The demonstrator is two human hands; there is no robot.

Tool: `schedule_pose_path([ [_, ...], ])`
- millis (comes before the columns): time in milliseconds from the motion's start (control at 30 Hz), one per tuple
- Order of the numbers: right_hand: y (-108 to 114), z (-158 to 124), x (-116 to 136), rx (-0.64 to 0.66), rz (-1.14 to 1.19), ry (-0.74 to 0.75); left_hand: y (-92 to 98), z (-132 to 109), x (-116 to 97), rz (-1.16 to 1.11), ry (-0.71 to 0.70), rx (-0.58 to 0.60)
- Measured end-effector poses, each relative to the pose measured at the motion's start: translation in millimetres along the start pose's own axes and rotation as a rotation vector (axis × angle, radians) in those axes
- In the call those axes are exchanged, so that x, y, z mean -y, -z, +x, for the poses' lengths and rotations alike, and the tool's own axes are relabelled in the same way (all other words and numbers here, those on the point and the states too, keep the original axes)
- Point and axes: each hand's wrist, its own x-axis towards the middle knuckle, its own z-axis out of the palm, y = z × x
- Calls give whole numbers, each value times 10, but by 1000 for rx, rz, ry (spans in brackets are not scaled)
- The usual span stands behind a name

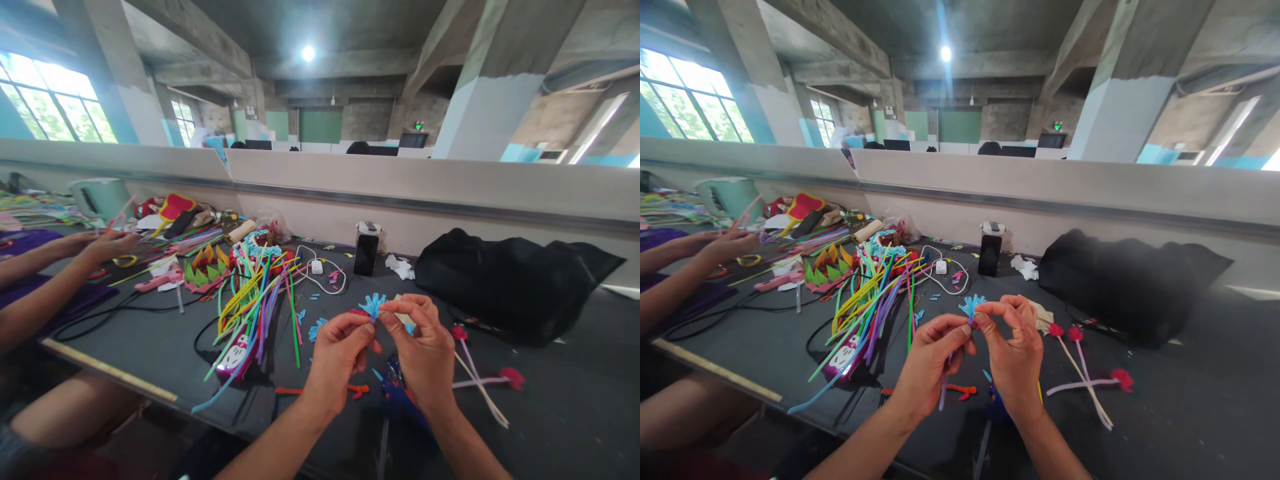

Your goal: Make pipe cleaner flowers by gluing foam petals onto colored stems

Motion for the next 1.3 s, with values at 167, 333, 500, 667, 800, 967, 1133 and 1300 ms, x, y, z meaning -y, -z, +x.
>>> schedule_pose_path([
  [167, -13, -18, 2, -25, 4, 33, 10, 1, 24, 9, -17, 1],
  [333, -28, -25, 12, -51, -1, 53, 13, 5, 39, 5, -24, 8],
  [500, -39, -19, 29, -62, -26, 75, 8, 17, 36, 11, -26, -1],
  [667, -33, -17, 62, -71, -40, 173, 28, 17, 40, 13, -27, -10],
  [800, 34, -2, 104, -76, -26, 149, 59, 27, 23, 0, -44, -5],
  [967, 143, 37, 143, -146, 34, 61, 101, 67, -36, -24, -51, -35],
  [1133, 186, 63, 136, -159, -18, 29, 156, 83, -96, -22, -56, -13],
  [1300, 167, 93, 96, -89, -28, 38, 192, 82, -162, -6, -46, 1],
])
